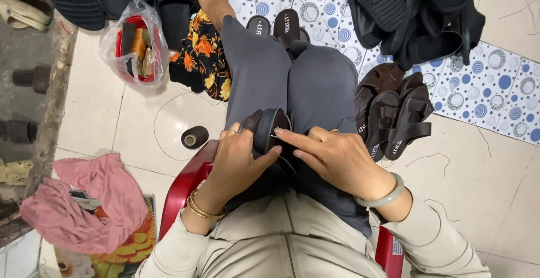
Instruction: Hand-stitching the upper part of a sandal to the sole using a needle and thread.
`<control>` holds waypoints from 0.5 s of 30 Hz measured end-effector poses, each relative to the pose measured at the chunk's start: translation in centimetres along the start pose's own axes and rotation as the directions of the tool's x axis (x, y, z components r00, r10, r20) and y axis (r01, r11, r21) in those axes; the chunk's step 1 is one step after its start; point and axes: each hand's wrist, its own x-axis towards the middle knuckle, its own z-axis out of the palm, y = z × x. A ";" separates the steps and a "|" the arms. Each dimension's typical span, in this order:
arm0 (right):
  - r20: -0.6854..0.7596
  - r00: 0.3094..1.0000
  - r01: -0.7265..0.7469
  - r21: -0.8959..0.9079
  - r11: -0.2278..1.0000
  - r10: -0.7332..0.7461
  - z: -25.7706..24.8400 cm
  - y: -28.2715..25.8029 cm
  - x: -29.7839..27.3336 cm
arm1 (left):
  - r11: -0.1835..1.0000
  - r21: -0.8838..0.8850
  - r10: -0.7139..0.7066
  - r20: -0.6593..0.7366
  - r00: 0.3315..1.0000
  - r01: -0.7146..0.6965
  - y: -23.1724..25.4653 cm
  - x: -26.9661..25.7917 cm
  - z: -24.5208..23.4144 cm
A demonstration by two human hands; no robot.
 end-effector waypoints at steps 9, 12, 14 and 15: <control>0.060 0.998 0.014 -0.051 0.999 -0.011 -0.5 0.2 -0.1 | 0.999 0.040 0.003 0.015 1.000 -0.004 -0.6 -0.3 1.3; 0.161 0.986 -0.005 -0.180 0.984 0.034 -1.7 -0.6 0.2 | 0.990 0.112 0.103 -0.134 0.986 -0.088 0.5 -0.6 1.7; 0.275 0.961 0.051 -0.223 0.973 0.013 -2.8 -1.5 0.9 | 0.984 0.131 0.147 -0.232 0.961 -0.119 2.6 -0.7 0.8; 0.279 0.960 0.060 -0.228 0.972 0.006 -1.3 -0.9 0.7 | 0.985 0.127 0.143 -0.242 0.960 -0.114 2.6 -0.6 0.8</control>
